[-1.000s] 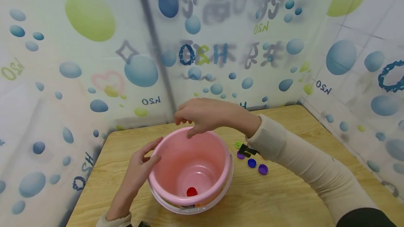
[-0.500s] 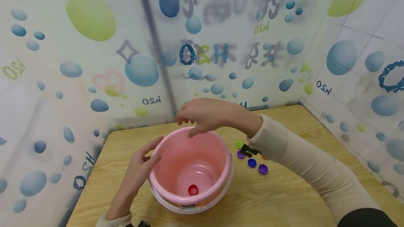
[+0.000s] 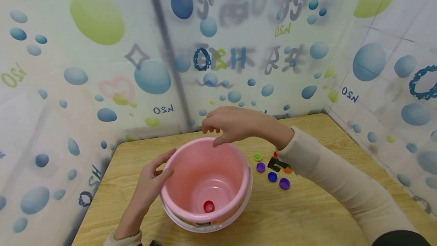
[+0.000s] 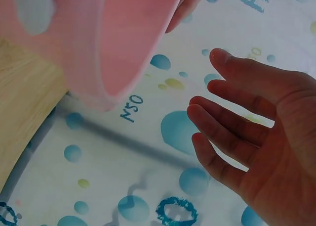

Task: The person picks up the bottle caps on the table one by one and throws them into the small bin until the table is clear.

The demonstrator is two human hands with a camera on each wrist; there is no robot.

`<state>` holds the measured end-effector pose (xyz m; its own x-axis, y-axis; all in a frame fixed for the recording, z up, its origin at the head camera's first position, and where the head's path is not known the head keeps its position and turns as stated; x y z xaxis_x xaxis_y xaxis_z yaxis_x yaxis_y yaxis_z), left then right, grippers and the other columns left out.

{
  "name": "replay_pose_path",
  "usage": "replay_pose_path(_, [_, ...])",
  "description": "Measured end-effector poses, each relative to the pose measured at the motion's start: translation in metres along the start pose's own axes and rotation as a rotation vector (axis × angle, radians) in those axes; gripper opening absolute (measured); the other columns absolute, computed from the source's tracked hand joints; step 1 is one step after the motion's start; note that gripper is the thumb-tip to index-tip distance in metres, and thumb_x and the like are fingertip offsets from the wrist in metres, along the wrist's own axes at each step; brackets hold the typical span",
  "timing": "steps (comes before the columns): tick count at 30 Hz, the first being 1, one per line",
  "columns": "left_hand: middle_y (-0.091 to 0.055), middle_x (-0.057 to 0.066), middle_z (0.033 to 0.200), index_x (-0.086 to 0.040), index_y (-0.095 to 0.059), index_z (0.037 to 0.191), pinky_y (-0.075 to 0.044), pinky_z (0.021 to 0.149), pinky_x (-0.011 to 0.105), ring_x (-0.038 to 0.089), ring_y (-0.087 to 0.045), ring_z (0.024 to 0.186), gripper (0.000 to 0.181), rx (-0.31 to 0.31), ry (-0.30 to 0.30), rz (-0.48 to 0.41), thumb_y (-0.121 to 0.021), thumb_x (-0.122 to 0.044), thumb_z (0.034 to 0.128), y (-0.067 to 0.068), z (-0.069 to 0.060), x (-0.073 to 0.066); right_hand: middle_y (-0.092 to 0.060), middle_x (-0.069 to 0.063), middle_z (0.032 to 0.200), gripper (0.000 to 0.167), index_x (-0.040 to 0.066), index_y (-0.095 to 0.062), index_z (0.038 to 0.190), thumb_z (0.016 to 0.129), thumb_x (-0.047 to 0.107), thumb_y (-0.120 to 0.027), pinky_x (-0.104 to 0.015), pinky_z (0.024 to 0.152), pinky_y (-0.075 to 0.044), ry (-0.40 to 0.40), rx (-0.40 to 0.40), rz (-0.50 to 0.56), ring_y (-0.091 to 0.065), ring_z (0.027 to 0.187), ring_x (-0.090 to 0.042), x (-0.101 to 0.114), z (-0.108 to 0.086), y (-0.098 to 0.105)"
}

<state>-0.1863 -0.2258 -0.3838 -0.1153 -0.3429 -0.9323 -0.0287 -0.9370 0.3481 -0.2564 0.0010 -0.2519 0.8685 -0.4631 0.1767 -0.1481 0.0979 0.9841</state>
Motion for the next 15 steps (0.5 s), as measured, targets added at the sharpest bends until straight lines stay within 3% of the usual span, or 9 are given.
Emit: replay_pose_path(15, [-0.057,0.018,0.146,-0.013,-0.053,0.151,-0.063,0.072,0.031,0.024,-0.078,0.093,0.049,-0.008,-0.015,0.007,-0.060,-0.015,0.1024,0.000,0.000,-0.001,-0.072,0.001,0.116,0.030,0.014,-0.070,0.121,0.095,0.030,-0.074,-0.037,0.088,-0.060,-0.109,-0.073,0.118,-0.069,0.100,-0.015,-0.058,-0.060,-0.016])
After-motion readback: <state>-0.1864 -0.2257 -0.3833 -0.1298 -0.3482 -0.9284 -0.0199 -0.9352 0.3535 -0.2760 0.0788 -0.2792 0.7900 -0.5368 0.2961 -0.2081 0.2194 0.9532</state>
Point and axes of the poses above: each hand's wrist, its own z-axis towards the middle knuckle, its own y-axis out of the back of the hand, x = y × z, the point moved 6 cm from there along z, towards the middle knuckle
